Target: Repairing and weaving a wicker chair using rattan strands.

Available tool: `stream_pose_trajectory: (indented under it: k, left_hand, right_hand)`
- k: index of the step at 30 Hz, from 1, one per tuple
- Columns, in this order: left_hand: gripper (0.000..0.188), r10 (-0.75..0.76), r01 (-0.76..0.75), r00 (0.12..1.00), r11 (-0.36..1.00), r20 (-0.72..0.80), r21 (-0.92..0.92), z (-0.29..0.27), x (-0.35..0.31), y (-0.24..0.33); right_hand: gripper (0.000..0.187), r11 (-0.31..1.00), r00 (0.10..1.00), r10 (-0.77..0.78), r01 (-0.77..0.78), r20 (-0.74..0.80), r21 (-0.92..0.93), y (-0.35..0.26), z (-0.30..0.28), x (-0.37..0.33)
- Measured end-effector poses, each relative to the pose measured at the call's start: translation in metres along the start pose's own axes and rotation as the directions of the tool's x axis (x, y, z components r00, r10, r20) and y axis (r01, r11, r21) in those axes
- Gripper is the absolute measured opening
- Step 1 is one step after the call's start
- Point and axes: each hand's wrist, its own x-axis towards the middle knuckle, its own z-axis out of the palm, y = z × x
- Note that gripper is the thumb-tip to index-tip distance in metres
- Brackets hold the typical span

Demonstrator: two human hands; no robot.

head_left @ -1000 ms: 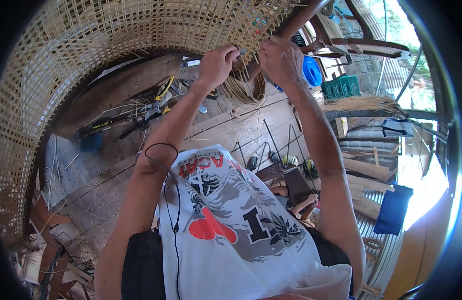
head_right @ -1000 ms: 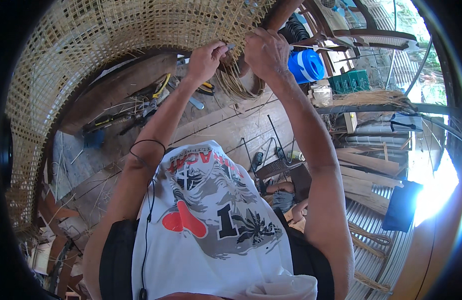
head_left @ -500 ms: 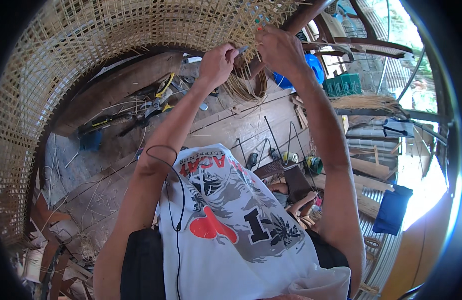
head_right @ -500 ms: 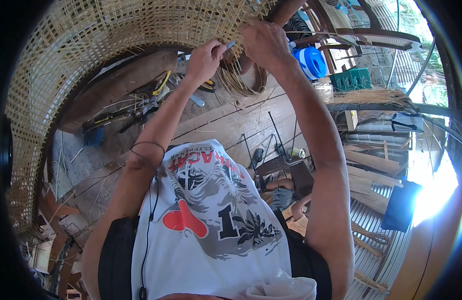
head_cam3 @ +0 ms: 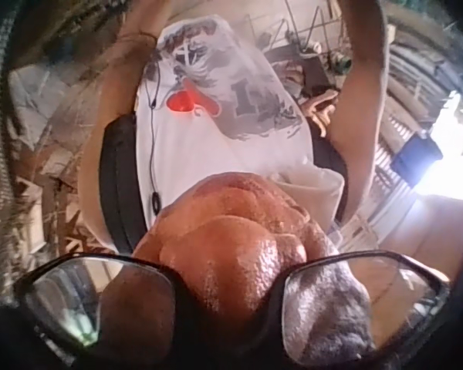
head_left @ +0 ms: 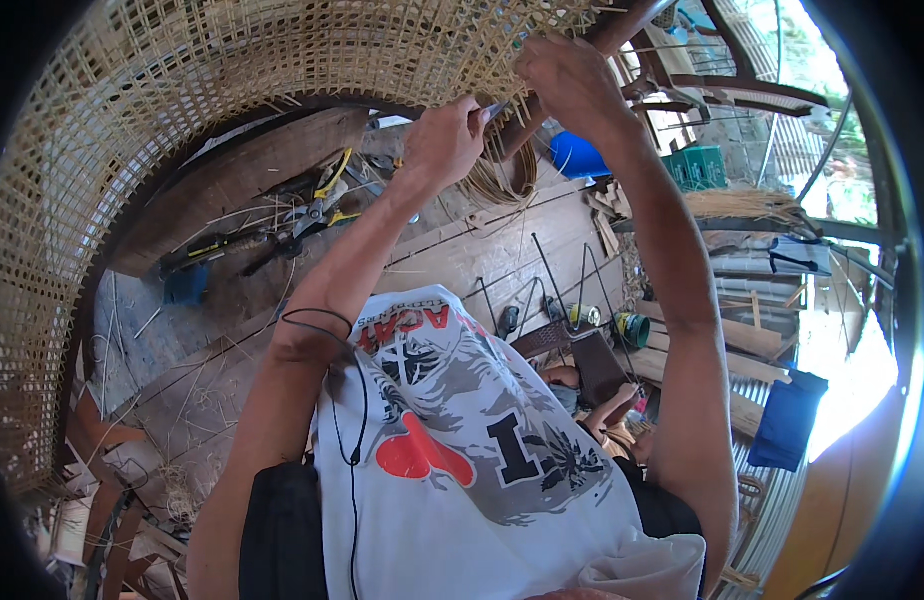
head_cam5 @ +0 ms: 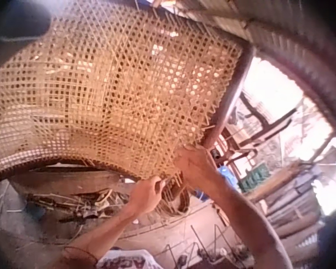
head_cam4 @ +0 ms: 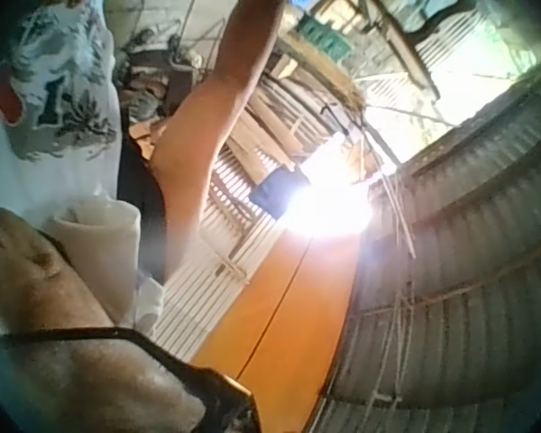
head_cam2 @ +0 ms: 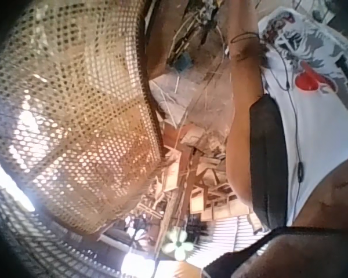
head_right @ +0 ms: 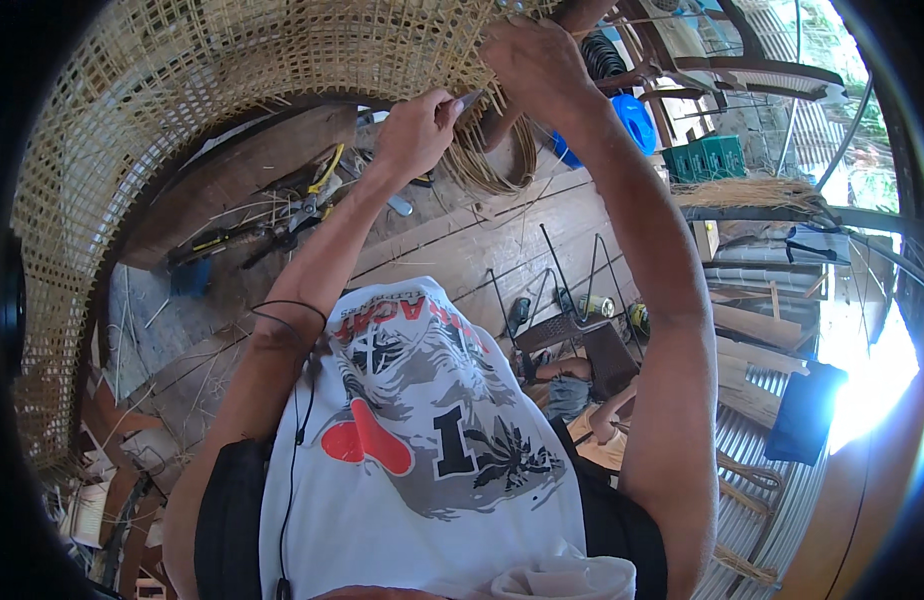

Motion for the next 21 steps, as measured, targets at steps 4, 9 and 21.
stream_pose_trajectory:
  k: [4,9,21]
  left_hand:
    - [0.029,-0.02,0.02,1.0,0.999,-0.011,-0.043,-0.005,0.0,-0.002]
    - [0.029,-0.003,0.004,1.0,0.999,0.023,-0.046,0.007,0.003,-0.007]
    - [0.036,0.087,-0.104,0.992,0.977,-0.096,-0.185,0.0,-0.012,0.041]
  right_hand:
    - [0.013,0.976,0.979,0.192,-0.197,0.062,0.09,-0.007,-0.027,-0.015]
    - [0.01,0.905,0.932,0.36,-0.359,0.037,0.227,-0.006,-0.018,-0.038]
    - [0.026,0.598,0.729,0.68,-0.611,0.075,0.519,-0.023,0.011,-0.113]
